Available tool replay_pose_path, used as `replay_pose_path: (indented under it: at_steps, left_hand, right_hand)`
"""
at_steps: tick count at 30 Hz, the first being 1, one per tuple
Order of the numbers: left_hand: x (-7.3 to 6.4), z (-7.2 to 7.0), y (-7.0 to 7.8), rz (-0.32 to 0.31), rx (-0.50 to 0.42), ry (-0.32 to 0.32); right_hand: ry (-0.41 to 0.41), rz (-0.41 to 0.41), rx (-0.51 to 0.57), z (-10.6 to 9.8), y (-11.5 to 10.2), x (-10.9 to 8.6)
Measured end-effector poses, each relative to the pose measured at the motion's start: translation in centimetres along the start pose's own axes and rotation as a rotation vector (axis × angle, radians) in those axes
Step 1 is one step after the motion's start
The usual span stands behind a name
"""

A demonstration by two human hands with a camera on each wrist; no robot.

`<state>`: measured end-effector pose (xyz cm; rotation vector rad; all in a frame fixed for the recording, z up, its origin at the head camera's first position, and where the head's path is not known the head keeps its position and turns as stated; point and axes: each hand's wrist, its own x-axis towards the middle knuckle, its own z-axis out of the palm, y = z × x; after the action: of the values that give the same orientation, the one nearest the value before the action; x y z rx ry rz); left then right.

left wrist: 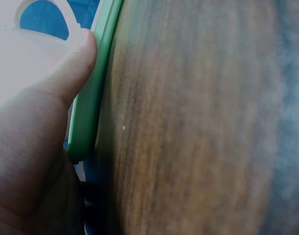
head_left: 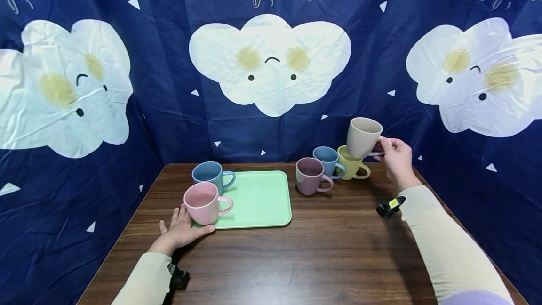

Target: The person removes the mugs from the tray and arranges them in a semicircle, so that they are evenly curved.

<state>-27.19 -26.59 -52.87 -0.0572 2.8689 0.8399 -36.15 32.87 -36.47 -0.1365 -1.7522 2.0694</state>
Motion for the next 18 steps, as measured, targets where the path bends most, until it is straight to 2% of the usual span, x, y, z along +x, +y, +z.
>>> replay_pose_path:
  at_steps: [6, 18]
  left_hand:
    - [0.1, 0.0, -0.1, 0.002, 0.003, 0.003]
    - [0.1, 0.1, -0.1, -0.005, 0.006, 0.005]
  right_hand:
    - [0.045, -0.005, 0.008, -0.8, 0.3, 0.5]
    - [0.151, 0.022, -0.049, -2.3, 1.5, 1.2]
